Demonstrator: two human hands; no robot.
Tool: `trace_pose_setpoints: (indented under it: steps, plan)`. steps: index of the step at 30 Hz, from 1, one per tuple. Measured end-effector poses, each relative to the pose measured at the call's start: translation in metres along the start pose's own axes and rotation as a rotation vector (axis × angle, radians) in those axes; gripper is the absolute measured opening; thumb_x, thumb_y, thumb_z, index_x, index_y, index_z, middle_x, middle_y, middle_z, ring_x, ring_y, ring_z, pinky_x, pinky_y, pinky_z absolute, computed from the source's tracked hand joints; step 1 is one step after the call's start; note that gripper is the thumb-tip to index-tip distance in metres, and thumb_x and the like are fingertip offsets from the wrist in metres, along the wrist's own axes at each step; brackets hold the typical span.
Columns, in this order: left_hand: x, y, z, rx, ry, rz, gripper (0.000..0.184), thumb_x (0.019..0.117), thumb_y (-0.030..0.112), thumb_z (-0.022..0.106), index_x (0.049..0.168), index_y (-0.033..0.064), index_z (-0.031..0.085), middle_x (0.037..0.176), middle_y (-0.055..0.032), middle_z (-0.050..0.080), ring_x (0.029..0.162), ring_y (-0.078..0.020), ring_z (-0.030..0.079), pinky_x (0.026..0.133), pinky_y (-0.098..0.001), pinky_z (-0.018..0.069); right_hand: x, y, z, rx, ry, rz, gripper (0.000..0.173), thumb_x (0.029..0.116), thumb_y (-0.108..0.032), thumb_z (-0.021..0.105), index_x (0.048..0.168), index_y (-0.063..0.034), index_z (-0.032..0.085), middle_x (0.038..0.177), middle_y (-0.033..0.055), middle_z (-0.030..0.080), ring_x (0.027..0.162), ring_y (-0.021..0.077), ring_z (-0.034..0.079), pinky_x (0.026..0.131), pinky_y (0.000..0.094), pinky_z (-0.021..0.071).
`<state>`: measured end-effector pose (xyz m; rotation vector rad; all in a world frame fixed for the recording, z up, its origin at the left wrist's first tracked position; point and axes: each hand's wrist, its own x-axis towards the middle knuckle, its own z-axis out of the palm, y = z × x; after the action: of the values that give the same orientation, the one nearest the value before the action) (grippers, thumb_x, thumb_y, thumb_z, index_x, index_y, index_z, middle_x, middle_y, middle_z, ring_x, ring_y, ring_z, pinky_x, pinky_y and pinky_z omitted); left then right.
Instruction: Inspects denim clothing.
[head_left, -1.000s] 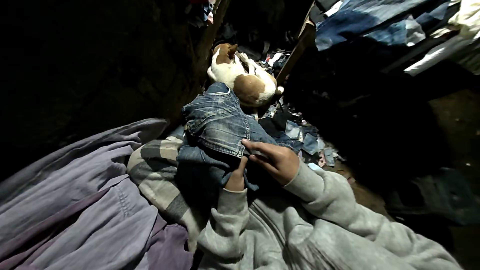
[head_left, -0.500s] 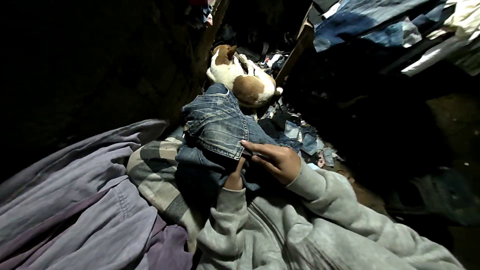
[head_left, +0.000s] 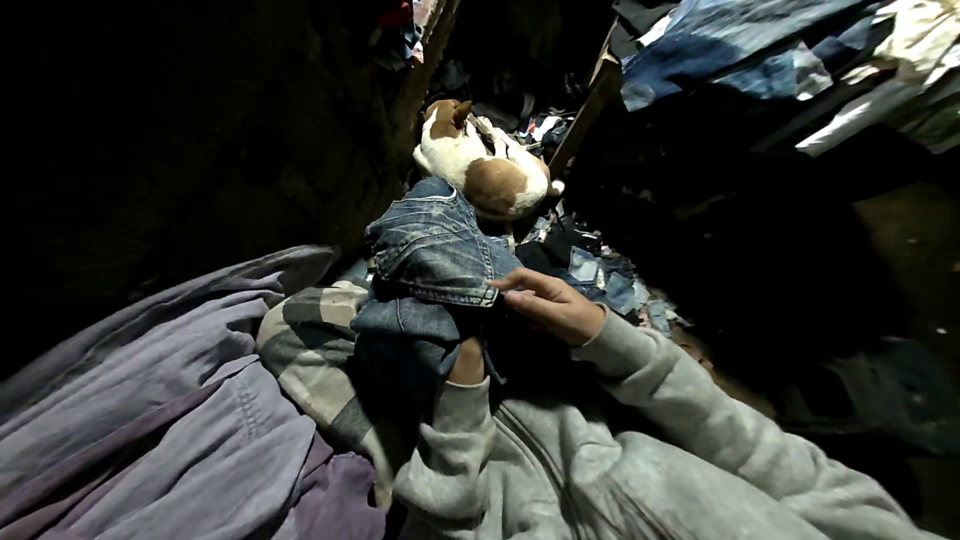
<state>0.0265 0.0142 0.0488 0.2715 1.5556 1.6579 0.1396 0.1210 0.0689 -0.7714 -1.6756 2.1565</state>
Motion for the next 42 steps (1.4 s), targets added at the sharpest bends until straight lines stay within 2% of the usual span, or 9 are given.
trace_pose_setpoints:
  steps: [3,5,14,16,21,24,27,35,42]
  plan:
    - [0.010,0.044,0.015,0.042,0.006,-0.343,0.016,0.0981,-0.013,0.051,0.109,-0.0068,0.060,0.093,-0.0040,0.067,0.089,-0.0041,0.064,0.091,-0.0207,0.0511,-0.001,-0.003,0.001,0.006,-0.018,0.013,0.019,0.1040,-0.015,0.049,0.118,-0.0070,0.060,0.069,-0.0178,0.054,0.054,-0.0108,0.041,0.051,0.0094,0.0349]
    - [0.039,-0.013,-0.013,0.096,-0.234,0.108,0.008,0.0946,-0.006,0.059,0.102,-0.0097,0.062,0.088,-0.0029,0.068,0.082,-0.0020,0.065,0.077,-0.0168,0.0548,-0.001,-0.003,0.001,0.024,-0.025,0.013,0.019,0.1044,-0.016,0.049,0.116,-0.0080,0.061,0.069,-0.0169,0.054,0.053,-0.0103,0.041,0.051,0.0095,0.0353]
    - [0.033,-0.003,-0.020,0.338,-0.203,-0.025,0.018,0.0964,-0.002,0.062,0.111,-0.0132,0.063,0.098,-0.0092,0.068,0.090,-0.0022,0.062,0.086,-0.0156,0.0491,-0.004,-0.002,0.001,-0.243,0.023,-0.108,0.030,0.1041,-0.021,0.051,0.122,-0.0004,0.064,0.074,-0.0129,0.060,0.059,-0.0106,0.044,0.057,0.0108,0.0387]
    - [0.016,0.009,-0.014,0.249,-0.187,0.079,0.007,0.0934,-0.008,0.058,0.097,-0.0139,0.061,0.087,-0.0099,0.068,0.083,-0.0006,0.064,0.078,-0.0117,0.0507,-0.007,0.000,0.002,-0.545,0.067,-0.213,0.038,0.1047,-0.030,0.052,0.125,-0.0021,0.067,0.080,-0.0023,0.068,0.064,-0.0016,0.052,0.063,0.0204,0.0465]
    - [0.000,0.044,-0.004,0.492,-0.149,-0.099,0.022,0.0980,-0.006,0.052,0.112,-0.0196,0.062,0.105,-0.0178,0.070,0.098,-0.0035,0.062,0.093,-0.0138,0.0443,-0.020,0.001,0.008,-0.972,0.164,-0.309,0.043,0.1041,-0.037,0.053,0.137,-0.0120,0.064,0.107,0.0146,0.075,0.080,0.0298,0.073,0.066,0.0502,0.0583]
    - [0.020,-0.020,-0.031,0.183,-0.228,0.155,0.016,0.0961,-0.005,0.055,0.107,-0.0156,0.060,0.092,-0.0072,0.069,0.087,-0.0001,0.065,0.084,-0.0120,0.0507,-0.025,0.007,0.007,-1.044,0.201,-0.319,0.042,0.1038,-0.038,0.053,0.141,-0.0193,0.063,0.100,0.0151,0.075,0.074,0.0314,0.072,0.061,0.0501,0.0576]
    - [0.001,-0.007,-0.009,-0.066,-0.034,-0.027,0.013,0.0928,-0.016,0.053,0.102,-0.0077,0.058,0.082,0.0044,0.068,0.079,0.0050,0.064,0.079,-0.0126,0.0537,-0.027,0.013,0.012,-1.060,0.260,-0.351,0.040,0.1024,-0.035,0.055,0.137,-0.0195,0.067,0.091,0.0147,0.073,0.066,0.0292,0.069,0.055,0.0461,0.0560]
    - [-0.010,-0.014,0.010,-0.163,0.097,0.094,0.016,0.0843,-0.020,0.061,0.097,-0.0106,0.063,0.082,0.0011,0.073,0.082,0.0016,0.068,0.082,-0.0149,0.0554,-0.015,0.021,0.020,-0.952,0.297,-0.316,0.036,0.1027,-0.031,0.055,0.126,-0.0100,0.072,0.091,0.0132,0.074,0.071,0.0259,0.070,0.062,0.0436,0.0572]
    - [-0.009,-0.017,0.005,-0.192,0.092,0.083,0.017,0.0835,-0.020,0.057,0.098,-0.0106,0.058,0.080,0.0045,0.071,0.079,0.0068,0.066,0.078,-0.0119,0.0541,-0.024,0.021,0.006,-0.906,0.179,-0.282,0.042,0.1060,-0.035,0.049,0.140,-0.0159,0.064,0.105,0.0130,0.075,0.081,0.0264,0.072,0.071,0.0462,0.0584]
